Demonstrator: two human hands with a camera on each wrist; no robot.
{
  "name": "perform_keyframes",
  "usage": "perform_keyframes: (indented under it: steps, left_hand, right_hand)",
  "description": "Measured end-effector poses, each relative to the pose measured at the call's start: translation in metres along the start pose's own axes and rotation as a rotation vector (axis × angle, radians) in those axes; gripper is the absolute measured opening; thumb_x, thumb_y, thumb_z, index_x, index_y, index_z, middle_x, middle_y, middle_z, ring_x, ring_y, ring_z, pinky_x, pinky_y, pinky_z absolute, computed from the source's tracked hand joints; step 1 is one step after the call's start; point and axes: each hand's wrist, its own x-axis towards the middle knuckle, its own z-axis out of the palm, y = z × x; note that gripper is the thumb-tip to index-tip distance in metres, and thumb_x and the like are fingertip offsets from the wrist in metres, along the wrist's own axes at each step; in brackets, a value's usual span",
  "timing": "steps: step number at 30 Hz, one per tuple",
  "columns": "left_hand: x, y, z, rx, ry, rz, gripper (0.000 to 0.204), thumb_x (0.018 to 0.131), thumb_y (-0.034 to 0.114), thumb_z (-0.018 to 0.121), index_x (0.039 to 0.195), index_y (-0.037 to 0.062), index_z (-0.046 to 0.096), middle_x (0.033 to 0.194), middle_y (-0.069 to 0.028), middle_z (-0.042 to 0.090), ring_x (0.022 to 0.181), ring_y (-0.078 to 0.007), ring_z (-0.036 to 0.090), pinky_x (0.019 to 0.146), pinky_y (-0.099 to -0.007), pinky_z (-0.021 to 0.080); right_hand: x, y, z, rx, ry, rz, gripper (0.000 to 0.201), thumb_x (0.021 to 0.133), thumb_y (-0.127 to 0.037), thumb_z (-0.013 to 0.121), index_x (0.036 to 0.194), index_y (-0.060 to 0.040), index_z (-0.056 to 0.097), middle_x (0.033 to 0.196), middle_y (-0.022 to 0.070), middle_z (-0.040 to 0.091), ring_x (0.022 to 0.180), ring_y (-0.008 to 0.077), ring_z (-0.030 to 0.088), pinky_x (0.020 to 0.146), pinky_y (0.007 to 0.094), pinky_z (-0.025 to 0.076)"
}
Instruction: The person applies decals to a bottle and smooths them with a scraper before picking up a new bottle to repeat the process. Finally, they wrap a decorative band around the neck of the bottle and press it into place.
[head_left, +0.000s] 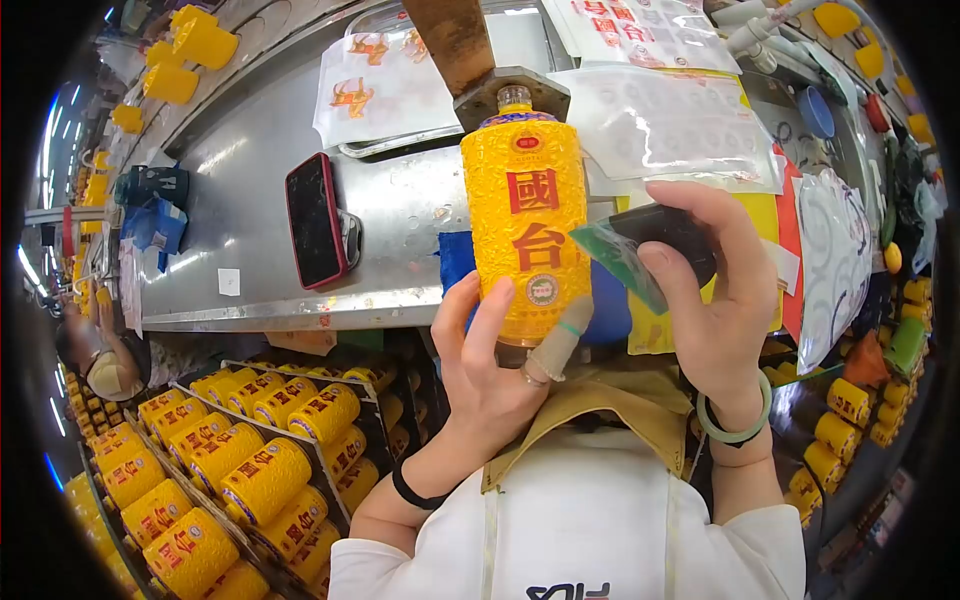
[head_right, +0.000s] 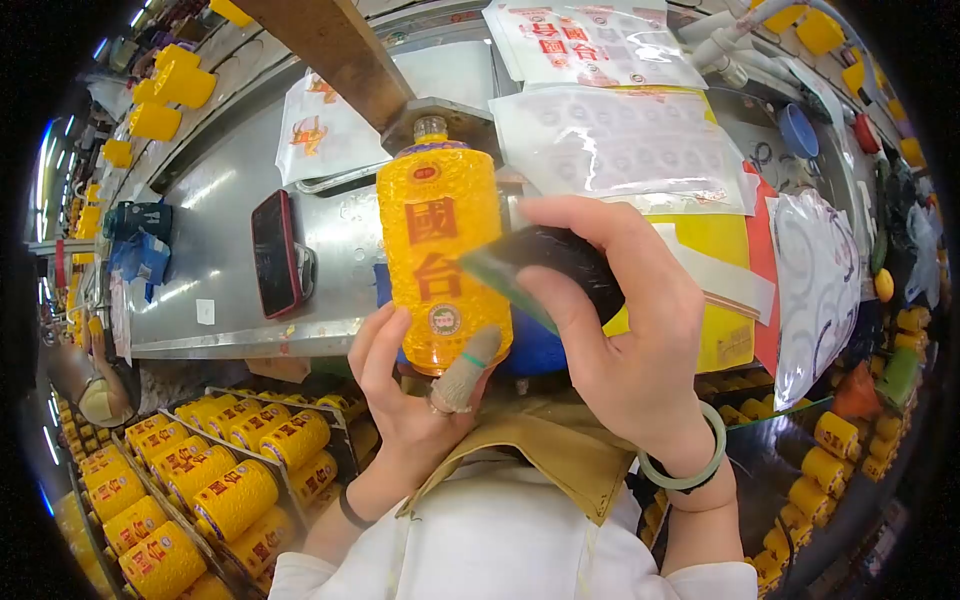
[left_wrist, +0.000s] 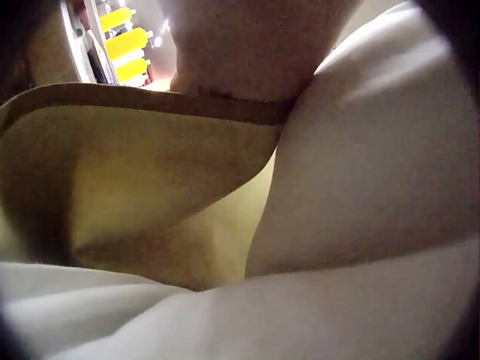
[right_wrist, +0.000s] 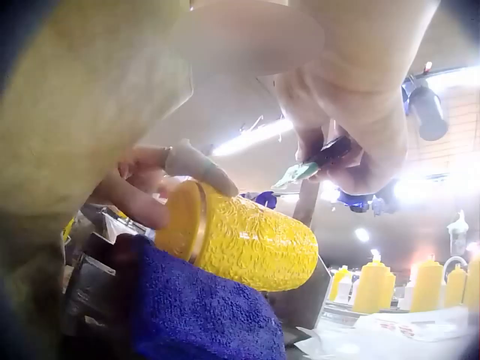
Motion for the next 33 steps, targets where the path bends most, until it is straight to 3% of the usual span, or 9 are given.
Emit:
perform_keyframes:
  steps: [2, 4, 5, 8, 10, 11, 12, 15, 33]
  left_hand:
    - [-0.002, 0.0, 0.002, 0.012, 0.033, 0.019, 0.051, 0.074, 0.01, 0.086, 0.119, 0.0335, 0.079, 0.143, -0.0136, 0.047, 0.128, -0.0378, 0.052, 0.104, -0.0446, 0.049]
    - [-0.01, -0.003, 0.001, -0.23, 0.051, -0.161, 0.052, 0.079, 0.003, 0.085, 0.127, 0.0177, 0.075, 0.144, -0.0166, 0.05, 0.129, -0.0382, 0.057, 0.105, -0.0454, 0.052]
    - [-0.015, -0.005, 0.003, -0.229, 0.051, -0.162, 0.052, 0.079, 0.003, 0.085, 0.127, 0.0177, 0.075, 0.144, -0.0166, 0.05, 0.129, -0.0382, 0.057, 0.105, -0.0454, 0.052]
    - [-0.021, -0.013, 0.005, -0.58, 0.151, -0.293, 0.051, 0.086, -0.005, 0.081, 0.133, -0.01, 0.061, 0.148, -0.0213, 0.05, 0.132, -0.0357, 0.061, 0.109, -0.041, 0.053]
    - [-0.019, -0.015, 0.004, -0.593, 0.138, -0.35, 0.051, 0.085, -0.005, 0.082, 0.132, -0.0086, 0.062, 0.146, -0.0213, 0.054, 0.13, -0.0343, 0.062, 0.109, -0.0402, 0.052]
    - [-0.018, -0.016, 0.003, -0.607, 0.122, -0.406, 0.051, 0.085, -0.004, 0.083, 0.132, -0.0071, 0.063, 0.144, -0.0212, 0.057, 0.128, -0.033, 0.063, 0.108, -0.0395, 0.052]
    - [-0.019, -0.025, 0.001, -0.57, 0.068, -0.325, 0.053, 0.084, -0.009, 0.079, 0.135, -0.0044, 0.063, 0.145, -0.0223, 0.058, 0.131, -0.0285, 0.061, 0.107, -0.0364, 0.05]
    - [-0.018, -0.022, -0.002, -0.62, 0.072, -0.405, 0.055, 0.083, -0.01, 0.08, 0.136, -0.0045, 0.062, 0.142, -0.0209, 0.062, 0.128, -0.0277, 0.063, 0.107, -0.0358, 0.051]
    - [-0.008, -0.015, -0.008, -0.528, 0.081, -0.35, 0.06, 0.077, -0.002, 0.088, 0.133, -0.0068, 0.066, 0.132, -0.0203, 0.067, 0.118, -0.0315, 0.069, 0.102, -0.0383, 0.056]
  right_hand:
    - [-0.004, 0.002, -0.001, 0.013, 0.022, 0.011, 0.034, 0.086, 0.007, 0.075, 0.118, 0.0005, 0.069, 0.103, 0.0117, 0.071, 0.09, 0.0217, 0.07, 0.081, 0.031, 0.055]
    - [-0.009, 0.003, -0.001, 0.008, 0.023, 0.045, 0.035, 0.085, 0.007, 0.075, 0.119, 0.0005, 0.069, 0.103, 0.0121, 0.071, 0.09, 0.0219, 0.07, 0.081, 0.0304, 0.055]
    - [-0.01, 0.005, 0.0, 0.009, 0.022, 0.045, 0.035, 0.085, 0.007, 0.075, 0.119, 0.0005, 0.069, 0.103, 0.0121, 0.071, 0.09, 0.0219, 0.07, 0.081, 0.0304, 0.055]
    - [-0.011, 0.007, 0.001, -0.004, 0.003, 0.058, 0.036, 0.084, 0.008, 0.075, 0.119, 0.0001, 0.069, 0.104, 0.0129, 0.071, 0.088, 0.0249, 0.069, 0.082, 0.0321, 0.055]
    - [-0.008, 0.004, 0.001, -0.085, -0.032, -0.048, 0.038, 0.082, 0.006, 0.077, 0.119, -0.0009, 0.07, 0.104, 0.0129, 0.072, 0.085, 0.0281, 0.067, 0.079, 0.034, 0.054]
    - [-0.007, 0.001, 0.001, -0.084, -0.033, -0.05, 0.038, 0.082, 0.006, 0.077, 0.119, -0.0009, 0.07, 0.104, 0.0129, 0.072, 0.085, 0.0281, 0.067, 0.079, 0.034, 0.054]
    - [-0.006, -0.003, 0.001, -0.073, -0.069, -0.056, 0.038, 0.081, 0.006, 0.078, 0.118, -0.0014, 0.071, 0.103, 0.0123, 0.072, 0.084, 0.0287, 0.066, 0.077, 0.0347, 0.053]
    - [-0.008, -0.009, 0.004, -0.042, -0.119, -0.048, 0.038, 0.081, 0.003, 0.08, 0.117, -0.0025, 0.072, 0.099, 0.0109, 0.072, 0.083, 0.0287, 0.064, 0.073, 0.0361, 0.052]
    - [-0.017, -0.011, 0.007, -0.16, -0.21, -0.209, 0.037, 0.079, 0.001, 0.08, 0.115, -0.0012, 0.073, 0.094, 0.0105, 0.07, 0.081, 0.0302, 0.062, 0.07, 0.038, 0.051]
